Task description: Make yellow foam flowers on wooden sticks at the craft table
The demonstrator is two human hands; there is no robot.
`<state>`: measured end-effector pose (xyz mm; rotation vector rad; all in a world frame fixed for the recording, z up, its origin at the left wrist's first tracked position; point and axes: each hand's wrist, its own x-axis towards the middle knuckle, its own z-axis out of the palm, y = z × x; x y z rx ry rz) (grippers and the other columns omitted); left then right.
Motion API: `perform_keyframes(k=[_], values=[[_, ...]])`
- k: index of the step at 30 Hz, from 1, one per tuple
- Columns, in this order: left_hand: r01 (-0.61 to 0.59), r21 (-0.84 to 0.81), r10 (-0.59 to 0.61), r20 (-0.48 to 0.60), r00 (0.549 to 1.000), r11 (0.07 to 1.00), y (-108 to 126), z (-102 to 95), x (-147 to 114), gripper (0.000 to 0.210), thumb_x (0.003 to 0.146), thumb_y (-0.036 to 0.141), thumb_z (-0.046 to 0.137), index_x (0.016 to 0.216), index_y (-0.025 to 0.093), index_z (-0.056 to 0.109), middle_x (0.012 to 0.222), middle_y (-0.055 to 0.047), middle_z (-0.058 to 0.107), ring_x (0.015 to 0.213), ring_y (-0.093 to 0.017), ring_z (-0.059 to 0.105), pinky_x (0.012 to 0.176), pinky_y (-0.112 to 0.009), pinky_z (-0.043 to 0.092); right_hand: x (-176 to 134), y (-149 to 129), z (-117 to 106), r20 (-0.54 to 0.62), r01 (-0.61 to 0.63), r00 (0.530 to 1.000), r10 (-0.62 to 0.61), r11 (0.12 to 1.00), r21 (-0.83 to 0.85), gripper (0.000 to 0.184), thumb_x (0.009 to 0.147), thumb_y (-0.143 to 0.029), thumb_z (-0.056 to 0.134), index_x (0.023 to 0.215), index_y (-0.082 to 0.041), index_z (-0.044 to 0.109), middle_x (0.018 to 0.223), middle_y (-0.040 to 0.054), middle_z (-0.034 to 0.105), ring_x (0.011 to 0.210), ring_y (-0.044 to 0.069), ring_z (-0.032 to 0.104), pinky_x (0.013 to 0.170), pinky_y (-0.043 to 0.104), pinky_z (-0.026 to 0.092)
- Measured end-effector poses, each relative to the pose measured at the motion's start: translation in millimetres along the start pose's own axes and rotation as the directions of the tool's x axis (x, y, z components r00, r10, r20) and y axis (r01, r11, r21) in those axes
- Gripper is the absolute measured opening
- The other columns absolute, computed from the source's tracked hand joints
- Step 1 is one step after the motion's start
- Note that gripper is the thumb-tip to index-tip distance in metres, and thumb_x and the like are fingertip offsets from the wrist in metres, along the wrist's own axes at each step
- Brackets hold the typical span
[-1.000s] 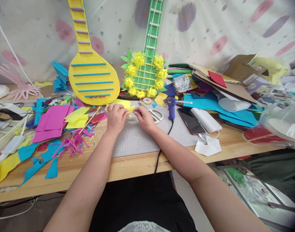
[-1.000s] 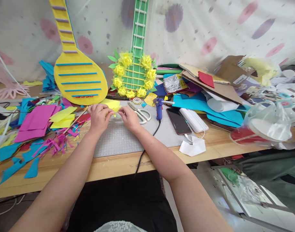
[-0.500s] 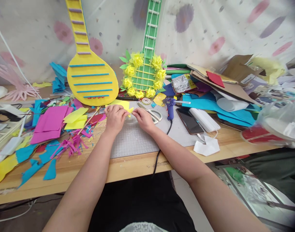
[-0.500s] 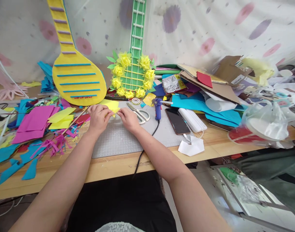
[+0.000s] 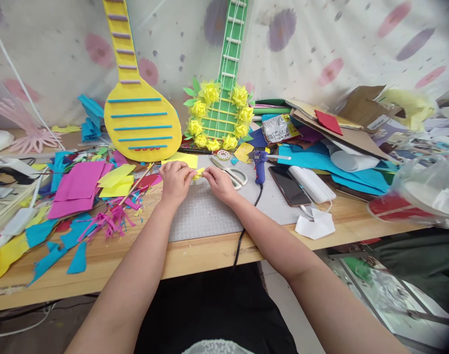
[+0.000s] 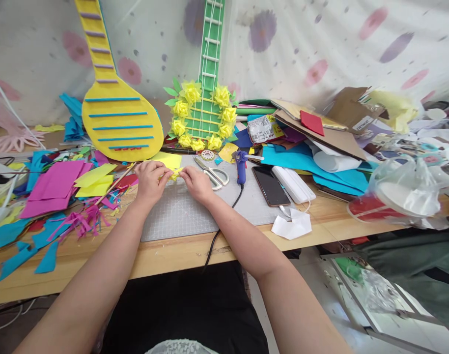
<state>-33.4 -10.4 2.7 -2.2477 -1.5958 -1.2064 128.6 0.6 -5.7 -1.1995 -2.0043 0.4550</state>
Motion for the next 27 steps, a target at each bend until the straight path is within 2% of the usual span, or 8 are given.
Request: perform_keyframes(k=[10, 13, 17, 19, 21, 23, 27], values=[[0.090, -0.044, -0.091, -0.030, 0.995, 0.995, 9, -4.3, 0, 0.022, 0.082, 0.038, 0.049, 0.078, 0.024, 0.065, 0.089, -0.005, 0.060, 0.092, -0.021, 0.049, 0.086, -0.040, 0.026, -1, -3, -1, 0.022, -0.039, 0.999, 0.041, 0.997, -0.067, 0.028, 0.090, -0.035, 0.035, 0.081, -0.020, 0.056, 0.076, 0.0028, 0.061, 0.069, 0.015, 0.054, 0.061, 0.024, 0.034], [0.074, -0.105, -0.069, 0.055, 0.996, 0.992, 9, -9.5, 1, 0.020, 0.075, 0.039, 0.058, 0.088, 0.024, 0.063, 0.091, -0.003, 0.061, 0.093, -0.020, 0.051, 0.089, -0.038, 0.027, -2, -1, -2, 0.010, -0.042, 0.999, 0.042, 0.998, -0.048, 0.028, 0.090, -0.036, 0.034, 0.081, -0.020, 0.056, 0.075, 0.0021, 0.061, 0.069, 0.015, 0.053, 0.061, 0.024, 0.034], [0.068, -0.145, -0.044, 0.161, 0.986, 0.987, 7, -11.5, 2, 0.031, 0.070, 0.035, 0.064, 0.100, 0.026, 0.058, 0.090, -0.001, 0.063, 0.092, -0.020, 0.053, 0.090, -0.037, 0.028, -2, 2, -3, 0.019, -0.026, 0.999, 0.026, 0.999, -0.043, 0.027, 0.090, -0.036, 0.034, 0.081, -0.020, 0.055, 0.076, 0.0019, 0.060, 0.070, 0.014, 0.053, 0.062, 0.024, 0.034], [0.083, -0.131, -0.066, 0.124, 0.990, 0.988, 8, -9.7, 2, 0.036, 0.068, 0.034, 0.065, 0.102, 0.025, 0.056, 0.097, -0.003, 0.062, 0.097, -0.022, 0.051, 0.089, -0.037, 0.030, -3, 3, -4, 0.019, -0.015, 1.000, 0.016, 0.999, -0.041, 0.028, 0.090, -0.036, 0.034, 0.081, -0.020, 0.055, 0.075, 0.0020, 0.060, 0.070, 0.014, 0.053, 0.062, 0.024, 0.034], [0.106, -0.112, -0.102, 0.043, 0.994, 0.988, 9, -7.7, 2, 0.044, 0.065, 0.034, 0.068, 0.104, 0.022, 0.054, 0.105, -0.007, 0.058, 0.100, -0.024, 0.049, 0.087, -0.037, 0.032, -3, 2, -4, 0.014, -0.005, 1.000, 0.006, 0.999, -0.032, 0.029, 0.090, -0.037, 0.033, 0.081, -0.019, 0.055, 0.075, 0.0019, 0.060, 0.069, 0.014, 0.053, 0.062, 0.024, 0.034], [0.143, -0.094, -0.146, -0.026, 0.989, 0.985, 11, -6.8, 1, 0.048, 0.062, 0.035, 0.070, 0.103, 0.021, 0.052, 0.104, -0.008, 0.056, 0.097, -0.024, 0.049, 0.086, -0.037, 0.033, -3, 1, -5, 0.005, 0.000, 1.000, 0.000, 1.000, -0.021, 0.029, 0.090, -0.037, 0.032, 0.082, -0.019, 0.054, 0.075, 0.0016, 0.060, 0.068, 0.014, 0.052, 0.062, 0.023, 0.034], [0.131, -0.079, -0.131, 0.009, 0.991, 0.988, 13, -9.9, 2, 0.031, 0.064, 0.034, 0.068, 0.089, 0.022, 0.055, 0.086, -0.003, 0.059, 0.089, -0.022, 0.051, 0.085, -0.038, 0.031, -4, -1, -6, -0.015, -0.001, 1.000, 0.001, 1.000, -0.022, 0.030, 0.090, -0.038, 0.031, 0.083, -0.020, 0.054, 0.074, 0.0012, 0.059, 0.066, 0.013, 0.052, 0.061, 0.024, 0.034]])
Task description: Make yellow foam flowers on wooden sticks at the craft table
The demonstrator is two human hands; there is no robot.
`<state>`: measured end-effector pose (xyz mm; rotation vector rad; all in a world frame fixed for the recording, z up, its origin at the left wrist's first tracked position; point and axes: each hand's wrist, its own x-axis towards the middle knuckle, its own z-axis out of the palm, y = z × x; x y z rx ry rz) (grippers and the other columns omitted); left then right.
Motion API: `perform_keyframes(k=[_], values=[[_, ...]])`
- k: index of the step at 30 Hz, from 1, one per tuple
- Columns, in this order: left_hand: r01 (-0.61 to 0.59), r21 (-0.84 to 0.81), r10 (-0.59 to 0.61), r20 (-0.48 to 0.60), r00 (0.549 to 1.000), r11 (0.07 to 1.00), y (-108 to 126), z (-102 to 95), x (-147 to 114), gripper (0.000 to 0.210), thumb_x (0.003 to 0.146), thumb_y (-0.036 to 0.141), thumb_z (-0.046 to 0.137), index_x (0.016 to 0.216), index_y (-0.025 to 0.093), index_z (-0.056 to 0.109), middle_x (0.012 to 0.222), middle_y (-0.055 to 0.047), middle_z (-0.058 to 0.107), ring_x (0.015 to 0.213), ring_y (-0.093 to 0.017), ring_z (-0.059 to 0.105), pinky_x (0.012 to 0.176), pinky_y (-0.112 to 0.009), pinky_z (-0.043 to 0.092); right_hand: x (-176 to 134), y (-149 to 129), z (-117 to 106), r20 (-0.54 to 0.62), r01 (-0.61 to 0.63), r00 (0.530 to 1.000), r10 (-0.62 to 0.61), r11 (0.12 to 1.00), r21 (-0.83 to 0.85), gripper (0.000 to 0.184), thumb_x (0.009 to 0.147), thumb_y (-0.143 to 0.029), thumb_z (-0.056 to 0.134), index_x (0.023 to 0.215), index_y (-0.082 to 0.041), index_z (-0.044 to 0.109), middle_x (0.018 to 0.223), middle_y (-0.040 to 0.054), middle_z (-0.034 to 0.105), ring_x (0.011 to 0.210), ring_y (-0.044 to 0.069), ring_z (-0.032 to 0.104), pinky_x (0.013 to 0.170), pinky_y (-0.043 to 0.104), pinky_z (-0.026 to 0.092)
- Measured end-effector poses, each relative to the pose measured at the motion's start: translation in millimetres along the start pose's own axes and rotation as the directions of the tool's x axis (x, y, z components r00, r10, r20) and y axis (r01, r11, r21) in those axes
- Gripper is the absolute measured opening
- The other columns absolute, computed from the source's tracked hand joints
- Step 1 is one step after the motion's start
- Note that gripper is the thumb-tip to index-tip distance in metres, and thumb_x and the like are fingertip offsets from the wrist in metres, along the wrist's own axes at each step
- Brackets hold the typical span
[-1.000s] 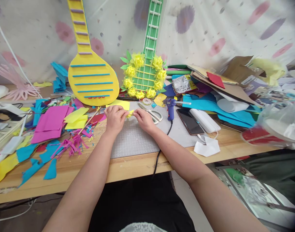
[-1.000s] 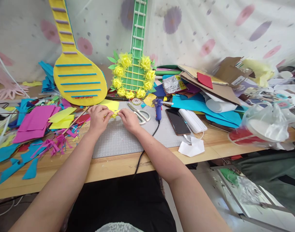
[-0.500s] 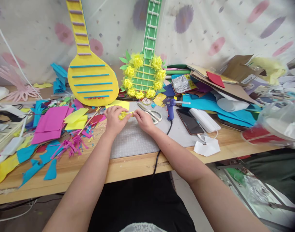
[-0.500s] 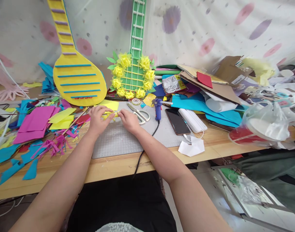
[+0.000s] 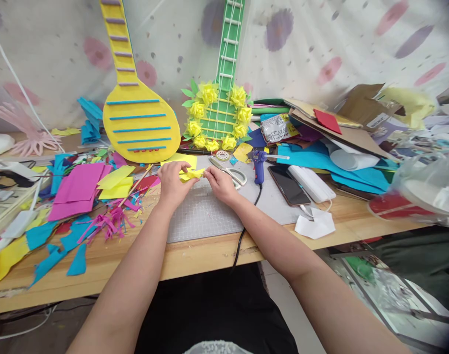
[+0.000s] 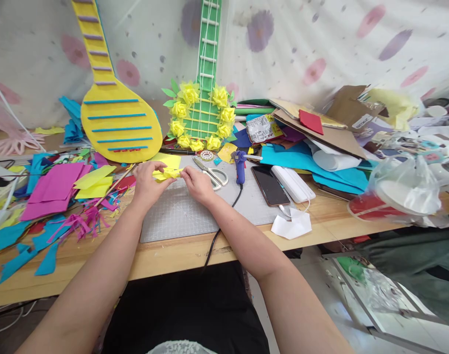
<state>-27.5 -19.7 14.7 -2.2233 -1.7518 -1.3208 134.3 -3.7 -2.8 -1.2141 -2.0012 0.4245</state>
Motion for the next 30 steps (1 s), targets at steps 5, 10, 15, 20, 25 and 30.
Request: perform_keyframes(k=[5, 10, 15, 20, 25, 30], values=[[-0.060, -0.030, 0.062, 0.052, 0.997, 0.998, 2, -6.1, 0, 0.016, 0.068, 0.025, 0.062, 0.084, 0.024, 0.060, 0.091, -0.002, 0.062, 0.094, -0.022, 0.051, 0.088, -0.038, 0.030, 0, 2, -1, -0.030, -0.001, 1.000, 0.000, 0.999, -0.036, 0.029, 0.090, -0.038, 0.032, 0.081, -0.020, 0.054, 0.073, 0.0013, 0.059, 0.066, 0.014, 0.052, 0.060, 0.024, 0.032], [0.015, -0.120, -0.010, 0.041, 0.999, 0.993, 0, -4.6, 0, 0.011, 0.076, 0.028, 0.053, 0.081, 0.024, 0.063, 0.090, -0.003, 0.062, 0.093, -0.020, 0.052, 0.089, -0.038, 0.032, 1, 3, -1, -0.025, 0.050, 0.998, -0.052, 0.996, -0.077, 0.028, 0.090, -0.036, 0.034, 0.082, -0.020, 0.055, 0.073, 0.0018, 0.059, 0.067, 0.014, 0.052, 0.061, 0.024, 0.033], [0.055, -0.171, -0.043, 0.072, 0.996, 0.984, -8, 0.6, 3, 0.014, 0.076, 0.033, 0.056, 0.073, 0.023, 0.065, 0.085, -0.003, 0.063, 0.089, -0.019, 0.055, 0.087, -0.037, 0.035, 1, 3, -1, -0.015, 0.104, 0.994, -0.107, 0.988, -0.117, 0.027, 0.090, -0.034, 0.034, 0.083, -0.019, 0.056, 0.076, 0.0030, 0.060, 0.070, 0.014, 0.053, 0.063, 0.025, 0.033], [0.086, -0.260, -0.055, 0.121, 0.991, 0.962, -14, 4.3, 5, 0.019, 0.078, 0.033, 0.051, 0.072, 0.021, 0.065, 0.082, -0.003, 0.063, 0.086, -0.017, 0.057, 0.084, -0.034, 0.040, 2, 5, -3, -0.016, 0.142, 0.989, -0.146, 0.980, -0.140, 0.028, 0.090, -0.034, 0.033, 0.084, -0.019, 0.056, 0.080, 0.0050, 0.061, 0.075, 0.016, 0.053, 0.066, 0.026, 0.033], [0.105, -0.292, -0.058, 0.164, 0.985, 0.951, -16, 7.9, 4, 0.015, 0.069, 0.035, 0.062, 0.078, 0.022, 0.066, 0.085, -0.003, 0.063, 0.086, -0.018, 0.056, 0.084, -0.035, 0.042, 2, 5, -3, -0.018, 0.146, 0.988, -0.151, 0.975, -0.167, 0.028, 0.090, -0.035, 0.034, 0.086, -0.019, 0.056, 0.082, 0.0060, 0.062, 0.077, 0.017, 0.054, 0.066, 0.027, 0.034], [0.060, -0.279, -0.008, 0.182, 0.983, 0.958, -14, 3.4, 4, 0.013, 0.071, 0.033, 0.061, 0.077, 0.023, 0.066, 0.086, -0.003, 0.063, 0.090, -0.019, 0.056, 0.086, -0.036, 0.040, 1, 3, -4, -0.029, 0.135, 0.990, -0.140, 0.982, -0.132, 0.023, 0.090, -0.033, 0.036, 0.090, -0.019, 0.055, 0.082, 0.0046, 0.062, 0.077, 0.016, 0.054, 0.066, 0.026, 0.034]])
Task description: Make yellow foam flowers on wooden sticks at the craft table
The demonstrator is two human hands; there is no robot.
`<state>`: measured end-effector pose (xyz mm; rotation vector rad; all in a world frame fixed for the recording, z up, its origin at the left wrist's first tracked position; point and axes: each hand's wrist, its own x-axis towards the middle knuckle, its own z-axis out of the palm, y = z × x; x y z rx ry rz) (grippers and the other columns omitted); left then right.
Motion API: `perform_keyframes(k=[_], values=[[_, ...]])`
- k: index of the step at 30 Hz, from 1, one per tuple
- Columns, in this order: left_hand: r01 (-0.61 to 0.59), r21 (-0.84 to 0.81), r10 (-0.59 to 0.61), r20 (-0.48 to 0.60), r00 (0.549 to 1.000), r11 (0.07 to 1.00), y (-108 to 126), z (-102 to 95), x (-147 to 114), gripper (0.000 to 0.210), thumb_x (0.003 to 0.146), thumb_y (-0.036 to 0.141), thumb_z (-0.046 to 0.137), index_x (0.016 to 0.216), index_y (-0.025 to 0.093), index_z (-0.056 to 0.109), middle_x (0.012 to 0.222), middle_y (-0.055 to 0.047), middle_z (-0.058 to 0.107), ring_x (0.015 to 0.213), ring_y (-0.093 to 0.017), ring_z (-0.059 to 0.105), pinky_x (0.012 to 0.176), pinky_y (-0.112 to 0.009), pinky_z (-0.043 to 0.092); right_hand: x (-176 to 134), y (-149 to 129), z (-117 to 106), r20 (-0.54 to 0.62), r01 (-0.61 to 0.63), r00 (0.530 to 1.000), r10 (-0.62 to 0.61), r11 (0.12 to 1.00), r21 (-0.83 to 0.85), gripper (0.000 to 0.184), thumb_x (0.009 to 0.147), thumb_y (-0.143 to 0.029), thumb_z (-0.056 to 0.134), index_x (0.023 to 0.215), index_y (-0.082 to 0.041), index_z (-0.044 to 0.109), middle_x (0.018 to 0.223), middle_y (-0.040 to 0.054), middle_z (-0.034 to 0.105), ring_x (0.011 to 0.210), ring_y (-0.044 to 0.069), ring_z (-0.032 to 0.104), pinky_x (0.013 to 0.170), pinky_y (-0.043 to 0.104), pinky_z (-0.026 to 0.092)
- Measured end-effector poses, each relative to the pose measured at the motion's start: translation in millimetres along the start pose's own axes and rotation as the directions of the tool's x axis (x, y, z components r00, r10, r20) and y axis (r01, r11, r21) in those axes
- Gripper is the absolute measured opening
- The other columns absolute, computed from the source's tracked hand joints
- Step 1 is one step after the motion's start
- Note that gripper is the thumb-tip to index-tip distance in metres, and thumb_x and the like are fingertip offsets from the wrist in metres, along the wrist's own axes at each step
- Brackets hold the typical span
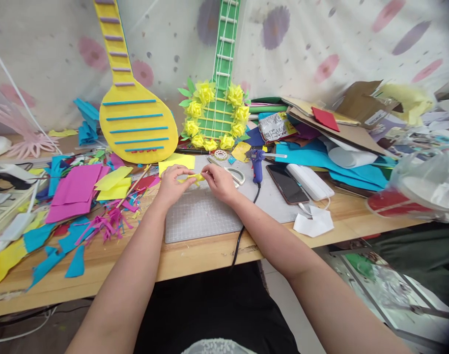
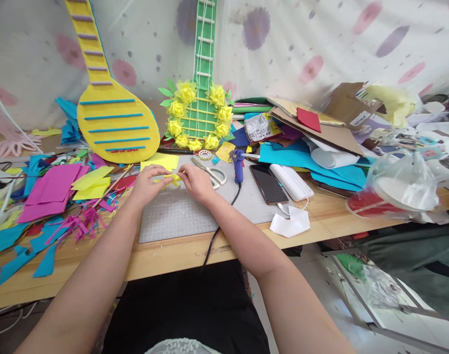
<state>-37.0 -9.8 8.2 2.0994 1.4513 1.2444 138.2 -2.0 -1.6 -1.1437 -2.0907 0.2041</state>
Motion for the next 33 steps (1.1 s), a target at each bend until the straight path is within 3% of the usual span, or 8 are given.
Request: perform_keyframes(k=[13, 20, 28, 33], values=[[-0.001, 0.053, 0.000, 0.019, 1.000, 0.999, 3, 0.0, 0, 0.011, 0.072, 0.033, 0.062, 0.075, 0.023, 0.067, 0.087, -0.002, 0.062, 0.090, -0.018, 0.055, 0.086, -0.036, 0.037, -1, -3, 3, 0.034, 0.023, 0.999, -0.024, 0.999, 0.033, 0.021, 0.089, -0.031, 0.038, 0.090, -0.018, 0.054, 0.088, 0.0050, 0.062, 0.080, 0.016, 0.055, 0.066, 0.025, 0.035], [-0.015, 0.186, 0.003, 0.063, 0.998, 0.982, 10, -1.9, -2, 0.012, 0.075, 0.034, 0.060, 0.077, 0.024, 0.067, 0.090, -0.002, 0.063, 0.094, -0.018, 0.052, 0.091, -0.038, 0.028, -1, -6, 3, 0.121, -0.081, 0.989, 0.087, 0.995, -0.053, 0.028, 0.091, -0.036, 0.034, 0.090, -0.018, 0.056, 0.085, 0.0041, 0.064, 0.074, 0.015, 0.056, 0.060, 0.024, 0.031], [-0.111, 0.289, 0.113, 0.010, 0.994, 0.951, 8, 1.8, -4, 0.010, 0.075, 0.032, 0.060, 0.076, 0.024, 0.065, 0.089, -0.003, 0.062, 0.093, -0.020, 0.051, 0.089, -0.039, 0.026, -3, -3, 4, 0.118, -0.084, 0.990, 0.073, 0.992, 0.095, 0.026, 0.088, -0.038, 0.039, 0.101, -0.022, 0.054, 0.082, 0.0005, 0.064, 0.070, 0.013, 0.056, 0.060, 0.022, 0.034], [-0.142, 0.343, 0.179, -0.079, 0.981, 0.929, 6, 5.8, -5, 0.014, 0.073, 0.035, 0.062, 0.081, 0.023, 0.064, 0.092, -0.004, 0.061, 0.094, -0.022, 0.049, 0.089, -0.039, 0.027, -3, 0, 7, 0.029, -0.009, 1.000, 0.004, 0.987, 0.160, 0.018, 0.087, -0.030, 0.042, 0.093, -0.021, 0.057, 0.091, 0.0027, 0.061, 0.080, 0.013, 0.055, 0.069, 0.023, 0.038]])
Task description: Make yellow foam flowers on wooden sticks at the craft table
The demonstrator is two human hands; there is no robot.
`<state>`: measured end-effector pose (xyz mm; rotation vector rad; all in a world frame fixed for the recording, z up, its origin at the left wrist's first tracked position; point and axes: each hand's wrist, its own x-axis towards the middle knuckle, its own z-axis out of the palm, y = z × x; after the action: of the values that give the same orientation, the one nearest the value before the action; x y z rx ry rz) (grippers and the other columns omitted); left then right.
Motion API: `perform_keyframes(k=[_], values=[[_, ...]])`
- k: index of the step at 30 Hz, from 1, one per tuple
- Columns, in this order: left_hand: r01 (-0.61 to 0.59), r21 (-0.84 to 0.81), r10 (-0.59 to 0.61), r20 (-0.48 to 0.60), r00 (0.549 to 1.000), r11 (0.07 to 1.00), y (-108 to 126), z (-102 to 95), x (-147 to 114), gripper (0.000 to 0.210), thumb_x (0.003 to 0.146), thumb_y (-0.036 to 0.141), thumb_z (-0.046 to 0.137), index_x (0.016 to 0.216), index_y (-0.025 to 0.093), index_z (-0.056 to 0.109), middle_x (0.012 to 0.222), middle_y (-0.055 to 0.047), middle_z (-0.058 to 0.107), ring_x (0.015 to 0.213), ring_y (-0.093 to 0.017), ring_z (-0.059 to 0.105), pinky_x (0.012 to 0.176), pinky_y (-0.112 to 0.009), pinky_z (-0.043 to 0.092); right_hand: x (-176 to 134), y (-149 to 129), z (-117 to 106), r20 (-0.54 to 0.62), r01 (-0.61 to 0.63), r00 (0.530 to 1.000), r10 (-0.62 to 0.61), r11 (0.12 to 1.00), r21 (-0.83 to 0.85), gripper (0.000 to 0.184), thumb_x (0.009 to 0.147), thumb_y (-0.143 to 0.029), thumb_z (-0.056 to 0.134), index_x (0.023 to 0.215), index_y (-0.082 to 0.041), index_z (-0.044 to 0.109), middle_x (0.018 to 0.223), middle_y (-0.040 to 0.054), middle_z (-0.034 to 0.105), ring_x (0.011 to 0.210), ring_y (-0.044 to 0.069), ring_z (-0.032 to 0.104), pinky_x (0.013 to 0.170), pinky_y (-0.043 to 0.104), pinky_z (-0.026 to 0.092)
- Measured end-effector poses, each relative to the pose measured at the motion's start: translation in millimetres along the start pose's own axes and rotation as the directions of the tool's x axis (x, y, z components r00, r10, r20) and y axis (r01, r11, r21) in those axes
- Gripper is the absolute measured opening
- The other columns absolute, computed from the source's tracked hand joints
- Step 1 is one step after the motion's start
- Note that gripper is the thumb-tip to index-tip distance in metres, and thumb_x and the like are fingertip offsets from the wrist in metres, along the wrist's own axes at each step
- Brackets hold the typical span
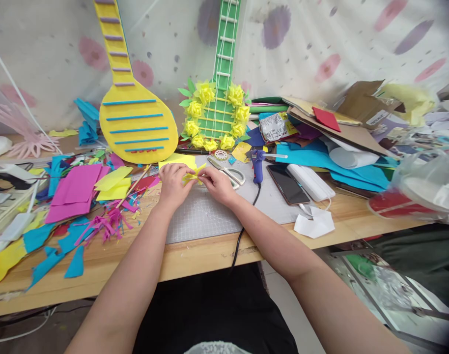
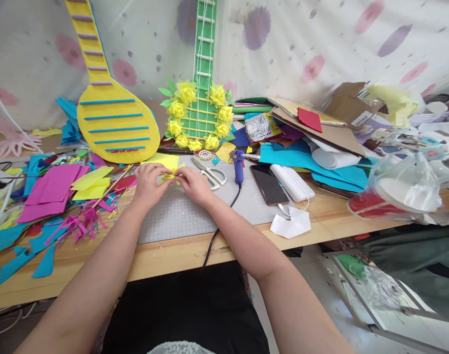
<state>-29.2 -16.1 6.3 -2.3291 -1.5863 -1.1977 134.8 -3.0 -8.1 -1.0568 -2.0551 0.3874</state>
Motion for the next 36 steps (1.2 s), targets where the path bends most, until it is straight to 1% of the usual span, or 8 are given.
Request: perform_keyframes(k=[8, 14, 17, 21, 27, 30, 32, 36], values=[[0.008, 0.027, -0.005, -0.110, 0.994, 1.000, 4, -5.2, 1, 0.021, 0.067, 0.039, 0.066, 0.080, 0.023, 0.063, 0.093, -0.005, 0.059, 0.096, -0.024, 0.047, 0.089, -0.040, 0.027, 1, -1, 1, -0.060, -0.007, 0.998, 0.009, 0.999, 0.032, 0.017, 0.086, -0.029, 0.043, 0.089, -0.022, 0.057, 0.086, 0.0027, 0.056, 0.078, 0.013, 0.053, 0.070, 0.024, 0.040], [0.242, -0.283, -0.297, -0.172, 0.939, 0.928, 31, -2.3, -2, 0.021, 0.078, 0.036, 0.052, 0.076, 0.018, 0.061, 0.069, -0.003, 0.057, 0.067, -0.015, 0.049, 0.070, -0.030, 0.037, 3, -2, 6, -0.253, -0.113, 0.961, 0.111, 0.994, 0.009, 0.018, 0.086, -0.030, 0.043, 0.089, -0.020, 0.057, 0.085, 0.0031, 0.061, 0.076, 0.014, 0.056, 0.067, 0.025, 0.042], [0.453, -0.620, -0.514, 0.092, 0.853, 0.641, 46, 8.2, -1, 0.023, 0.072, 0.039, 0.058, 0.073, 0.017, 0.062, 0.066, -0.002, 0.058, 0.056, -0.010, 0.047, 0.056, -0.024, 0.036, 2, -6, 6, -0.308, -0.086, 0.950, 0.045, 0.989, -0.121, 0.022, 0.088, -0.032, 0.041, 0.088, -0.020, 0.059, 0.084, 0.0039, 0.063, 0.078, 0.014, 0.057, 0.066, 0.025, 0.040], [0.642, -0.762, -0.705, 0.409, 0.579, 0.085, 49, 10.8, 5, 0.032, 0.059, 0.044, 0.067, 0.069, 0.014, 0.060, 0.058, 0.002, 0.051, 0.043, -0.004, 0.036, 0.039, -0.019, 0.019, 1, -12, 4, -0.255, 0.031, 0.960, -0.118, 0.946, -0.324, 0.025, 0.090, -0.030, 0.038, 0.090, -0.020, 0.061, 0.079, 0.0039, 0.063, 0.073, 0.013, 0.056, 0.062, 0.024, 0.036], [0.630, -0.773, -0.697, 0.492, 0.522, -0.074, 42, 0.9, 8, 0.041, 0.044, 0.040, 0.077, 0.066, 0.013, 0.057, 0.061, 0.003, 0.051, 0.046, -0.002, 0.038, 0.036, -0.015, 0.018, 1, -16, 5, -0.112, 0.161, 0.967, -0.229, 0.888, -0.432, 0.025, 0.089, -0.027, 0.038, 0.086, -0.020, 0.061, 0.072, 0.0030, 0.061, 0.067, 0.011, 0.053, 0.060, 0.024, 0.033], [0.652, -0.756, -0.716, 0.488, 0.500, -0.060, 36, 3.3, 8, 0.035, 0.048, 0.037, 0.074, 0.068, 0.014, 0.057, 0.062, 0.003, 0.050, 0.047, -0.004, 0.039, 0.038, -0.016, 0.022, -2, -19, 4, -0.102, 0.132, 0.980, -0.170, 0.944, -0.302, 0.021, 0.085, -0.034, 0.044, 0.093, -0.019, 0.057, 0.073, 0.0025, 0.060, 0.067, 0.012, 0.053, 0.060, 0.024, 0.034], [0.658, -0.748, -0.758, 0.376, 0.533, 0.092, 30, 6.9, 8, 0.027, 0.057, 0.036, 0.069, 0.068, 0.015, 0.058, 0.062, 0.003, 0.050, 0.049, -0.005, 0.040, 0.040, -0.017, 0.027, -4, -19, 3, -0.191, 0.018, 0.981, -0.039, 0.994, -0.111, 0.028, 0.081, -0.041, 0.050, 0.099, -0.019, 0.051, 0.074, 0.0015, 0.057, 0.065, 0.012, 0.052, 0.062, 0.025, 0.037], [0.528, -0.668, -0.626, 0.117, 0.771, 0.525, 16, 15.0, 5, 0.019, 0.070, 0.036, 0.058, 0.072, 0.017, 0.057, 0.067, 0.001, 0.053, 0.059, -0.009, 0.047, 0.052, -0.019, 0.038, 4, -9, 2, -0.332, -0.236, 0.862, 0.384, 0.883, 0.406, 0.048, 0.074, -0.048, 0.054, 0.109, -0.022, 0.035, 0.090, 0.0038, 0.053, 0.075, 0.012, 0.054, 0.068, 0.027, 0.044]])
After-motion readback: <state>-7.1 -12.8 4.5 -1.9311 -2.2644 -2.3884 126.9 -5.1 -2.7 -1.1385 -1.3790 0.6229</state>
